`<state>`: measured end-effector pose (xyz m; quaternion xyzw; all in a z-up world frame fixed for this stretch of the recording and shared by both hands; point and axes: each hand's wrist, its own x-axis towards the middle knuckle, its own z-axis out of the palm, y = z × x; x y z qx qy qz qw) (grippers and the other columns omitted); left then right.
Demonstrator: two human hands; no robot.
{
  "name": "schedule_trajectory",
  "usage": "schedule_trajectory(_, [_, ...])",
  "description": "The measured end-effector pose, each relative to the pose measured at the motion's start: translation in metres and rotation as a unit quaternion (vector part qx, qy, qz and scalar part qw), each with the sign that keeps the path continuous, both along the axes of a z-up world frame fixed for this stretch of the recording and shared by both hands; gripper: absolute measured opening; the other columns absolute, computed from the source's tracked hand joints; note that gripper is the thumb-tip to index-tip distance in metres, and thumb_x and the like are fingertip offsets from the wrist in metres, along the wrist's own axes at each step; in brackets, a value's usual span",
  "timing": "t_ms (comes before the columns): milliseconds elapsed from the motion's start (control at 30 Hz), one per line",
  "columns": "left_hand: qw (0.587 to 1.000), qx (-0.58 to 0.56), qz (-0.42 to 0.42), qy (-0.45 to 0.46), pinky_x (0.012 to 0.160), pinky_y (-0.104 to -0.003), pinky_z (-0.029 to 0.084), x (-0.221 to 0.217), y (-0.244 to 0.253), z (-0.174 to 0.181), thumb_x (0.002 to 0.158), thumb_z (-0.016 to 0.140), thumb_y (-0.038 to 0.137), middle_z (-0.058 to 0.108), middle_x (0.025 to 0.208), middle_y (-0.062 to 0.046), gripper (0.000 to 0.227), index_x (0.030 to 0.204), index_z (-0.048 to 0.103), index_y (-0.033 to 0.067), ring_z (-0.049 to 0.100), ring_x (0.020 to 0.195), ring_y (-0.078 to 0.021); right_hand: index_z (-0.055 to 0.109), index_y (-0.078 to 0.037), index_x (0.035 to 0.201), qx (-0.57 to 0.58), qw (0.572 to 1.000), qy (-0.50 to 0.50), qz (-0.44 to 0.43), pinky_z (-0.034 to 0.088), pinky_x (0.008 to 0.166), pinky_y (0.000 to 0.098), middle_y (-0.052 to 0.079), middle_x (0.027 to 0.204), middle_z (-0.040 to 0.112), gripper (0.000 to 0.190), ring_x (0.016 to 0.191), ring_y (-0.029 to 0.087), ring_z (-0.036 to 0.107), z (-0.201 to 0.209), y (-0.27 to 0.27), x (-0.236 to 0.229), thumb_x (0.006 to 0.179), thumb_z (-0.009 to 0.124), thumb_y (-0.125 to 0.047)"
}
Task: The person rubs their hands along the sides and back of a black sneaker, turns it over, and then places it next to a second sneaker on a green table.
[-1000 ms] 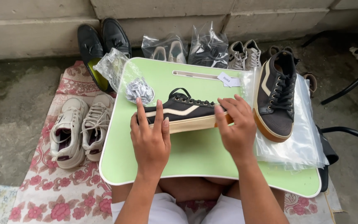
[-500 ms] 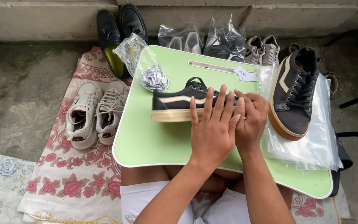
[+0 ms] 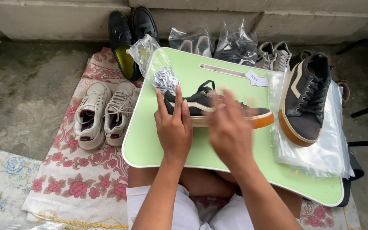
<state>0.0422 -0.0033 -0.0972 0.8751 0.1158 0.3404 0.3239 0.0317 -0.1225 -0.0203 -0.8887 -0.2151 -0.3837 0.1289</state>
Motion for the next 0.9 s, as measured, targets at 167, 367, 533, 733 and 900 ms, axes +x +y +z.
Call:
schedule_trajectory(167, [0.999,0.001,-0.025,-0.024,0.090,-0.054,0.056,-0.010,0.002,0.007,0.108,0.044,0.028,0.040,0.154,-0.023,0.044,0.152,0.048,0.0246,0.060,0.115,-0.0398,0.041,-0.014,0.156,-0.164,0.969,0.168,0.076,0.022,0.120,0.0567,0.007,0.157,0.047,0.055,0.149,0.024,0.039,-0.012,0.010,0.005,0.109,0.032,-0.042])
schedule_trajectory(367, [0.997,0.019,-0.036,-0.064,0.094,-0.053,0.053,-0.011,0.004,0.009,0.107,0.046,0.022,0.048,0.147,-0.027,0.043,0.150,0.053,0.0186,0.061,0.114,-0.0423,0.053,-0.040,0.147,-0.145,0.985,0.081,-0.040,0.040,0.106,0.0546,0.003,0.143,0.060,0.052,0.131,0.032,0.058,-0.019,-0.038,0.009,0.099,0.047,-0.058])
schedule_trajectory(533, [0.996,0.023,-0.046,-0.069,0.093,-0.055,0.053,-0.016,0.004,0.000,0.108,0.045,0.021,0.050,0.144,-0.029,0.042,0.149,0.054,0.0159,0.061,0.112,-0.0439,0.074,-0.031,0.131,-0.034,0.991,0.070,-0.113,0.045,0.102,0.0430,0.002,0.105,0.074,0.043,0.113,0.028,0.069,-0.047,-0.081,0.005,0.099,0.063,-0.057])
schedule_trajectory(733, [0.997,0.036,0.004,-0.068,0.096,-0.059,0.049,-0.018,-0.014,-0.007,0.107,0.044,0.020,0.050,0.142,-0.028,0.042,0.148,0.055,0.0144,0.058,0.120,-0.0457,0.078,-0.018,0.120,0.159,0.969,0.159,-0.105,0.046,0.103,0.0461,0.006,0.109,0.065,0.035,0.114,0.033,0.059,-0.053,-0.079,-0.003,0.104,0.062,-0.045])
schedule_trajectory(900, [0.972,0.142,-0.184,-0.046,0.117,-0.069,0.003,-0.030,-0.071,0.018,0.105,0.046,0.031,0.038,0.163,-0.007,0.045,0.147,0.053,0.0181,0.022,0.155,-0.0334,0.078,-0.016,0.116,0.123,0.983,0.106,-0.082,0.046,0.102,0.0452,0.008,0.107,0.062,0.025,0.112,0.033,0.058,-0.064,-0.086,-0.001,0.101,0.066,-0.033])
